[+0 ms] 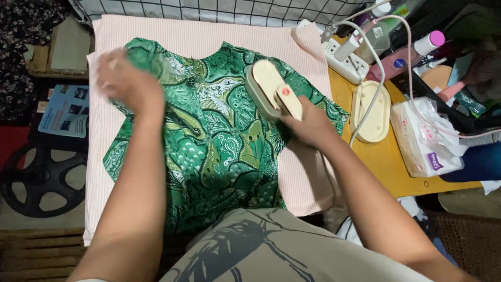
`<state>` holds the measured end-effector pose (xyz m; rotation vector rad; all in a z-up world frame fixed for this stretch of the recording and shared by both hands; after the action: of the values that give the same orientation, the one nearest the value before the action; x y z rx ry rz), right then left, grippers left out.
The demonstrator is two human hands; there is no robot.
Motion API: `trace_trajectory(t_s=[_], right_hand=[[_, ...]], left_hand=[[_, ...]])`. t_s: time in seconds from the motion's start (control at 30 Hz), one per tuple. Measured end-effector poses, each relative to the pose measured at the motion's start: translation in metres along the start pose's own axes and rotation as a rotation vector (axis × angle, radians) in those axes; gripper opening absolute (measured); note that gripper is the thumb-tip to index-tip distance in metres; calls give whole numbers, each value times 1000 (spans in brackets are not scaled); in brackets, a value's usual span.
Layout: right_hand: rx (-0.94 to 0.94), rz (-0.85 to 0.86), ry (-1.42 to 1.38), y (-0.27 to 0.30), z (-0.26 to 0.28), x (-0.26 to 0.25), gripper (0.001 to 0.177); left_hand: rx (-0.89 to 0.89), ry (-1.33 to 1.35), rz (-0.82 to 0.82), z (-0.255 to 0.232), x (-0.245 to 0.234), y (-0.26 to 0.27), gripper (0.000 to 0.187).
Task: Ironing a green patterned garment with a small hand iron/steamer on a flat surface.
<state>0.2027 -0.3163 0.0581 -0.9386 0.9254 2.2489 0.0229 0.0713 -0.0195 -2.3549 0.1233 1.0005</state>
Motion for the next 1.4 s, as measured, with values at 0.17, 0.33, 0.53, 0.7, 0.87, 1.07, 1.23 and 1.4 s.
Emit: trace_trajectory(t_s=[0.17,0.33,0.53,0.7,0.87,1.07,1.23,1.4], right_hand=[[269,100,-129,5,35,-7,49],[-171,63,-110,22,-1,13,49],[9,167,2,3,9,15,51],[0,-11,-33,-66,26,12,54],[-110,77,-88,-61,38,12,52],[-125,220,0,-18,51,28,47],[-141,144,31,-61,57,33,45],[-41,136,20,-92,85,22,55]], left_hand=[[421,49,470,-84,53,10,20],[658,145,491,-111,82,16,36],[444,7,837,-94,109,13,20],[553,95,590,-92,80,9,15],[570,116,507,-76,19,22,33],[377,-163,391,-40,-40,31,31],[22,-7,392,8,-34,25,57],[-105,368,605,30,-21,20,27]])
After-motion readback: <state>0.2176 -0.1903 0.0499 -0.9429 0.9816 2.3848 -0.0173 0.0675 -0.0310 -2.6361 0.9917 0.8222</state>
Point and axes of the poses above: each hand's wrist, its own y-axis away from the middle knuckle, its own x-axis out of the palm, z = x × y, the point moved 5 cm from there along -y, towards the middle knuckle, and after that the axes turned 10 degrees about z, right-handed, at the moved point
